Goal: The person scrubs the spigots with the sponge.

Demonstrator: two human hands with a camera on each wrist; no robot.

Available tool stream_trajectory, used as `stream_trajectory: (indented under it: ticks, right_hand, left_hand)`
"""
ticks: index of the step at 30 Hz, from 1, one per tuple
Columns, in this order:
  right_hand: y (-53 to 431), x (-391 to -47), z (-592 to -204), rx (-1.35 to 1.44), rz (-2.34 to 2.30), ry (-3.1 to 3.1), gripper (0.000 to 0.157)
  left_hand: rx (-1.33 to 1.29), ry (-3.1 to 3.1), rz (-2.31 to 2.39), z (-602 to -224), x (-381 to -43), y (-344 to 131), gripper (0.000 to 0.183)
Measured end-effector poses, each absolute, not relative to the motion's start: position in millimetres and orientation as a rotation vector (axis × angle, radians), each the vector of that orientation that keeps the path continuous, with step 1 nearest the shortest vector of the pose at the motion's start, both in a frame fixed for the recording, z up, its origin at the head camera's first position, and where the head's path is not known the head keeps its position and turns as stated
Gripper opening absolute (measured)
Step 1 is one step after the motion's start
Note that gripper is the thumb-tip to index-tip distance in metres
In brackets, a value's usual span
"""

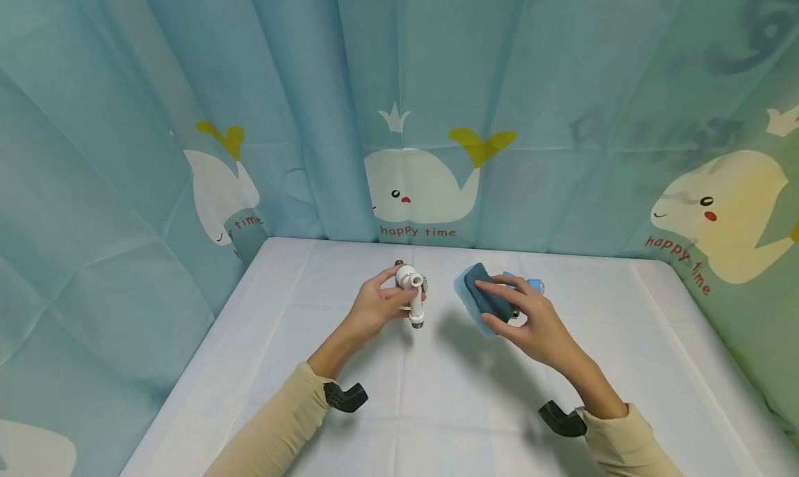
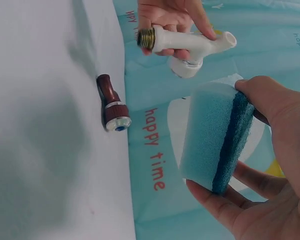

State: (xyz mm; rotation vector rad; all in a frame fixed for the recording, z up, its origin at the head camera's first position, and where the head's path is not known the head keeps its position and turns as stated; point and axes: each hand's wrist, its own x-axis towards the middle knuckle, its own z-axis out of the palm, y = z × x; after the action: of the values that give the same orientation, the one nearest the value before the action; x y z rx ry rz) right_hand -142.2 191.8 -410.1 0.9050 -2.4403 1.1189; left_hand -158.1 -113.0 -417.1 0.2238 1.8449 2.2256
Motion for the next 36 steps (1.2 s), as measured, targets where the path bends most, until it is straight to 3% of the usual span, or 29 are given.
stream_trajectory:
  ticks: [10,17,19,24,36]
  right_hand:
    - [175.3,-144.4,-403.8,0.966,1.098,-2.335,0.055]
    - [145.4,-146.4,-380.9,1.152,0.838,-2.087,0.039]
    - [141.2,-148.0,-374.8,1.179,0.743,-2.084,0.041]
    - [141.7,-155.7,-365.7,1.135,0.627,-2.092,0.064]
    - [139.8,-156.8,-365.2,1.16,0.658,-2.147,0.062]
  left_hand:
    - [0.216,1.76,2.24,-418.1,-155.7,-109.2,0.065]
    - [0.211,1.773,2.207,-410.5,-153.4,-102.4,0.058]
    - [0.211,1.763,2.18,-407.7,-151.9,-101.8,0.061]
    - [0.18,1.78,2.133,-406.8,-152.0,-102.5,0.064]
    - [0.266,1.81,2.147,-405.9,-152.6,-106.7,0.066]
